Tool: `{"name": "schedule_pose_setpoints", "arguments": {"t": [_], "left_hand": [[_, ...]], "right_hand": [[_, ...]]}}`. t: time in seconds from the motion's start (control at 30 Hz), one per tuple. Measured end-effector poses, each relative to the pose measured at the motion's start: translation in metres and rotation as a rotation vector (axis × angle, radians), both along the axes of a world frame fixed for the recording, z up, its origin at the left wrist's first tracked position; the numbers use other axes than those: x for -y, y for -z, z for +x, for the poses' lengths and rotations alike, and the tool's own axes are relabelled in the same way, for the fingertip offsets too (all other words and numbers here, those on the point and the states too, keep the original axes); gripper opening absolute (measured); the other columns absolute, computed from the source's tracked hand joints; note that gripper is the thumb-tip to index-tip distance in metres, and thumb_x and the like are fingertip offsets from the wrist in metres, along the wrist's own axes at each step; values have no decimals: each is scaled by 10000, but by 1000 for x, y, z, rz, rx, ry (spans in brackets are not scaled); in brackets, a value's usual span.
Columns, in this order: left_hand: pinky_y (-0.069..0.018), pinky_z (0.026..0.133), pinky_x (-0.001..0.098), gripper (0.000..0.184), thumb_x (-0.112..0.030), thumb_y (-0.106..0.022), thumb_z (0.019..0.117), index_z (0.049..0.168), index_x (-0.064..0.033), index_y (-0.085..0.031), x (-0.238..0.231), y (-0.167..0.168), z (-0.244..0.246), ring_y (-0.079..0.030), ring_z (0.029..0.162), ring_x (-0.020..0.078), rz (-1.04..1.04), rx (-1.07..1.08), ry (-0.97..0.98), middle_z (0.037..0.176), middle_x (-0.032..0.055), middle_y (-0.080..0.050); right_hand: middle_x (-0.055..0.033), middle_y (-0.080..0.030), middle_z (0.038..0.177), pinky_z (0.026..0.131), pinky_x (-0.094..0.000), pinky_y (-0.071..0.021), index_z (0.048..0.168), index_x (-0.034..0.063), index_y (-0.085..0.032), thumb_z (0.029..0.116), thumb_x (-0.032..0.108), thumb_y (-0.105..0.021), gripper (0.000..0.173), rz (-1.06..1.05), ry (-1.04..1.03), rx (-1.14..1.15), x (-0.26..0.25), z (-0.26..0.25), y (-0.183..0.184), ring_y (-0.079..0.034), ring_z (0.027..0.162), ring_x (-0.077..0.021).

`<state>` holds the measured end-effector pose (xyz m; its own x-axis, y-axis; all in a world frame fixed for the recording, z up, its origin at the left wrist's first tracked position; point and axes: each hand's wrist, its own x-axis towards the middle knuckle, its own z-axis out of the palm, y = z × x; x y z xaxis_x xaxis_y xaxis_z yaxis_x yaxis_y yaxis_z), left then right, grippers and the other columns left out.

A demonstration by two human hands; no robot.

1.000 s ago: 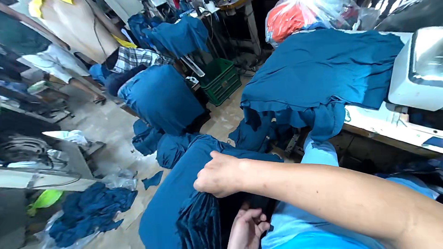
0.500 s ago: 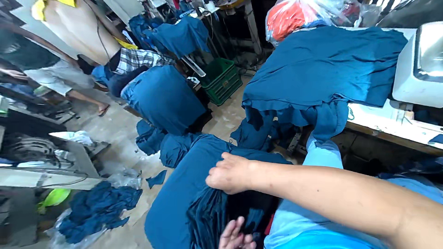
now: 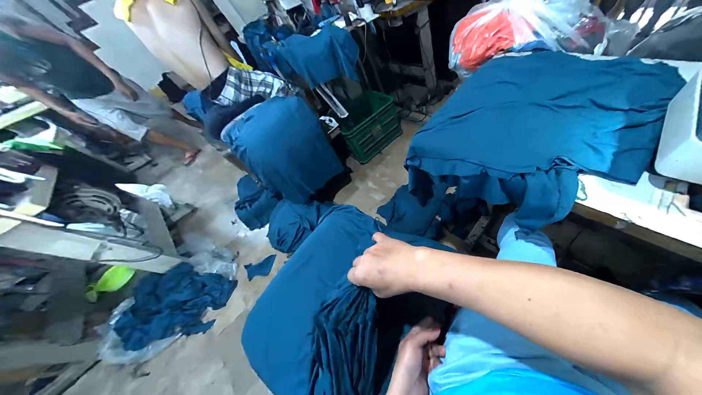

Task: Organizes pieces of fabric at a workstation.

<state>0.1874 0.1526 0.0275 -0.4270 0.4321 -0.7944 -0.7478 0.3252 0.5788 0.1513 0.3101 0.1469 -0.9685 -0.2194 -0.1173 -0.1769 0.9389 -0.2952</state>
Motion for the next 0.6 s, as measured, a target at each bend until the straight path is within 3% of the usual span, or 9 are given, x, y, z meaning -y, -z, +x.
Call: {"name": "schedule_pose_setpoints", "arguments": {"t": [0.03, 0.07, 0.2, 0.3, 0.33, 0.4, 0.47, 0.5, 0.6], "left_hand": [[-474, 427, 231, 115, -101, -503, 1019, 1048, -37, -593, -9, 3, -4, -531, 454, 97, -65, 57, 8, 693, 48, -611], [-438, 400, 223, 123, -139, -491, 1039, 993, -55, -569, -14, 3, -10, -471, 417, 92, -74, 94, 39, 627, 35, -555], [-432, 396, 198, 105, -112, -499, 1062, 1008, -47, -561, -3, -24, -32, -486, 415, 69, 11, -27, -33, 605, 23, -555], [-414, 389, 163, 261, -74, -452, 1048, 846, -26, -610, 6, -44, -43, -481, 402, 48, 133, 61, -143, 549, 21, -556], [-452, 417, 173, 271, -46, -447, 1050, 840, -27, -617, 9, -48, -38, -514, 420, 54, 185, 30, -122, 555, 24, -577], [-575, 550, 241, 188, 45, -447, 1015, 1080, -18, -612, 19, -55, -19, -652, 560, 93, 336, -164, -99, 737, 21, -694], [-627, 760, 337, 540, 64, -502, 968, 1488, 34, -359, 36, -42, 3, -729, 864, 139, 513, -410, -22, 1281, 51, -645], [-630, 802, 367, 621, 71, -540, 948, 1529, 38, -325, 41, -28, 11, -729, 940, 162, 552, -457, -15, 1423, 85, -570], [-604, 794, 329, 287, 66, -451, 976, 1246, 81, -547, 35, 12, -8, -703, 884, 183, 267, -345, -274, 1176, 144, -674]], "right_hand": [[-122, -700, 1102, 1008, -601, -415, 1149, 44, -688, 971, 98, -644, 191, 15, -5, 18, 1, -1, -3, -646, 1081, -313], [-114, -704, 1090, 1005, -600, -419, 1138, 51, -695, 969, 103, -648, 183, 29, -4, 15, 0, 0, -5, -649, 1073, -306], [-155, -708, 1056, 1008, -631, -411, 1109, 20, -712, 912, 65, -705, 202, -28, 13, 73, -7, 30, 13, -648, 1056, -353], [-203, -563, 1374, 1101, -718, -286, 1379, 9, -538, 860, 52, -746, 561, -107, 83, 356, -1, 54, 34, -489, 1331, -421], [-197, -554, 1376, 1120, -734, -245, 1383, 13, -525, 848, 66, -759, 586, -110, 107, 345, 2, 55, 43, -474, 1344, -418], [-202, -642, 1219, 1083, -681, -335, 1270, -11, -617, 879, 80, -740, 420, -76, 137, 177, 5, 47, 53, -576, 1208, -409], [-180, -704, 1019, 986, -595, -448, 1104, -16, -681, 906, 95, -717, 230, 30, 78, -43, 5, 24, 43, -668, 998, -369], [-166, -709, 963, 971, -578, -467, 1048, -10, -690, 899, 94, -721, 185, 75, 31, -141, 5, 12, 28, -681, 947, -352], [-121, -689, 839, 921, -557, -482, 932, 21, -687, 825, 52, -750, 128, 149, -121, -461, 4, -13, -26, -685, 846, -312]]}}
